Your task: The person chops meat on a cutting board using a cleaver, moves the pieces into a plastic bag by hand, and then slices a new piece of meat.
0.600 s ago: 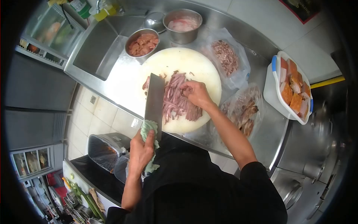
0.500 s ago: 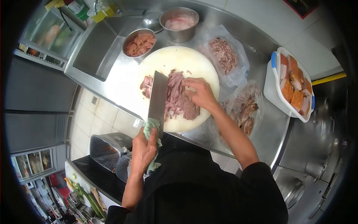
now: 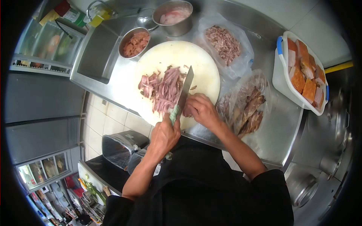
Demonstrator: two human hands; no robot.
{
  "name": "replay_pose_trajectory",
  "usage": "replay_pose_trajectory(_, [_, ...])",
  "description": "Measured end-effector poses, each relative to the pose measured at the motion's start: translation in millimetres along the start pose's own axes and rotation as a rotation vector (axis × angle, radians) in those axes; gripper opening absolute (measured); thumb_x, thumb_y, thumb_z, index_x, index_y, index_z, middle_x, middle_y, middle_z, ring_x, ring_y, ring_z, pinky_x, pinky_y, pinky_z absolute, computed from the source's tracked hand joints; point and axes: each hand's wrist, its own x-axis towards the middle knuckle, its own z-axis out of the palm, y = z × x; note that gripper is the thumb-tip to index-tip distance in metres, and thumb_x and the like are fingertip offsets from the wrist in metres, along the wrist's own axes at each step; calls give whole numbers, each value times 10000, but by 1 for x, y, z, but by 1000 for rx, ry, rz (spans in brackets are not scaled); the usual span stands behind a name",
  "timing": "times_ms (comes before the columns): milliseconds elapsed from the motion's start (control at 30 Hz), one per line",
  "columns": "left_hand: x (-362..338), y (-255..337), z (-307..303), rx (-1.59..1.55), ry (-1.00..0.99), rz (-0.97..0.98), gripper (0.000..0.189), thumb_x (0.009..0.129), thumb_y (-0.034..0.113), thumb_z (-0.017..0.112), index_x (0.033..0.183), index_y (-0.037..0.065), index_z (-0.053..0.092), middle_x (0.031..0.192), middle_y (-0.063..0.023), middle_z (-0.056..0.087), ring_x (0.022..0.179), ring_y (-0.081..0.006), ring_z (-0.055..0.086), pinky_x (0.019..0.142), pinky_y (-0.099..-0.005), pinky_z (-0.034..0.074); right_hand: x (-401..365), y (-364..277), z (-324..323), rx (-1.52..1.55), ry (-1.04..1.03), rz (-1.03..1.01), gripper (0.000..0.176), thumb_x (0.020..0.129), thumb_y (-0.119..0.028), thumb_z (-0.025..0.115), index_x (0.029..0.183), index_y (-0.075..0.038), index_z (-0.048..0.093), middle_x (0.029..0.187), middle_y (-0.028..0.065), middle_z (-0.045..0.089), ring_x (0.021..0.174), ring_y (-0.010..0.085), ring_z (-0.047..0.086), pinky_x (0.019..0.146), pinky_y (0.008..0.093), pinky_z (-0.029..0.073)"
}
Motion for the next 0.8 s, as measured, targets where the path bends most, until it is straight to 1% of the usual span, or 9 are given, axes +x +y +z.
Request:
replay_pose_trajectory(200, [-11,-8,-4,51,-80,-36,275,1000,207,546,1026,-65,573,817,-384,619,856,-570,611,714,-584,480,1,2,6,-70,27,-16,175,786,-42,667,957,-12,690,1023,101,667,985,297,619,883,398,499])
replay_pose_trajectory(267, [-3,-25,15,41,27,130,323,971,206,578,1082,-94,541,686,-365,606,691,-555,621,664,-607,501,-5,0,10,-82,59,-7,175,784,-51,666,955,-19,687,1027,95,665,995,290,616,885,393,496])
replay_pose_trajectory(333, [30,-16,25,-4,60,127,324,968,216,584,1066,-92,565,722,-367,617,725,-559,624,691,-603,505,-3,0,11,-109,35,-1,183,783,-52,660,961,-17,678,1029,96,656,1033,284,604,903,393,490])
replay_pose_trajectory(400, [73,3,22,-34,97,178,319,965,221,587,989,-97,600,761,-374,624,778,-555,631,712,-592,513,-5,-4,10,-86,-14,34,183,781,-47,658,961,-17,674,1032,99,651,1044,287,598,907,396,488])
replay_pose_trajectory(500, [85,27,10,6,105,132,321,967,219,583,906,-93,625,792,-384,624,813,-550,633,709,-583,516,-3,1,7,-87,-24,22,181,788,-42,662,967,-15,669,1026,107,638,1044,301,591,921,399,489])
replay_pose_trajectory(567, [70,17,-1,48,37,119,331,975,229,574,928,-94,628,800,-388,621,819,-553,630,709,-582,514,-4,-6,12,-110,135,40,172,791,-53,673,957,-8,664,1030,106,634,1039,303,589,933,392,491])
replay_pose_trajectory(633, [33,21,-16,12,-73,74,326,977,227,568,1007,-93,617,810,-391,621,832,-562,625,726,-585,510,-5,-8,10,-122,132,37,170,795,-58,677,955,-3,661,1024,106,634,1036,301,590,931,389,494])
replay_pose_trajectory(733, [-10,4,-9,56,-99,-9,324,973,199,562,1086,-104,570,786,-385,619,801,-567,622,703,-591,508,-7,-7,13,-123,132,27,165,793,-60,681,942,5,657,1013,105,635,1029,296,593,921,389,502])
replay_pose_trajectory(800, [-3,-2,12,87,-52,19,327,972,199,562,1094,-104,566,781,-383,619,798,-568,620,702,-593,508,-7,-5,14,-114,134,28,160,787,-55,681,933,6,655,1008,105,637,1025,293,595,912,391,506])
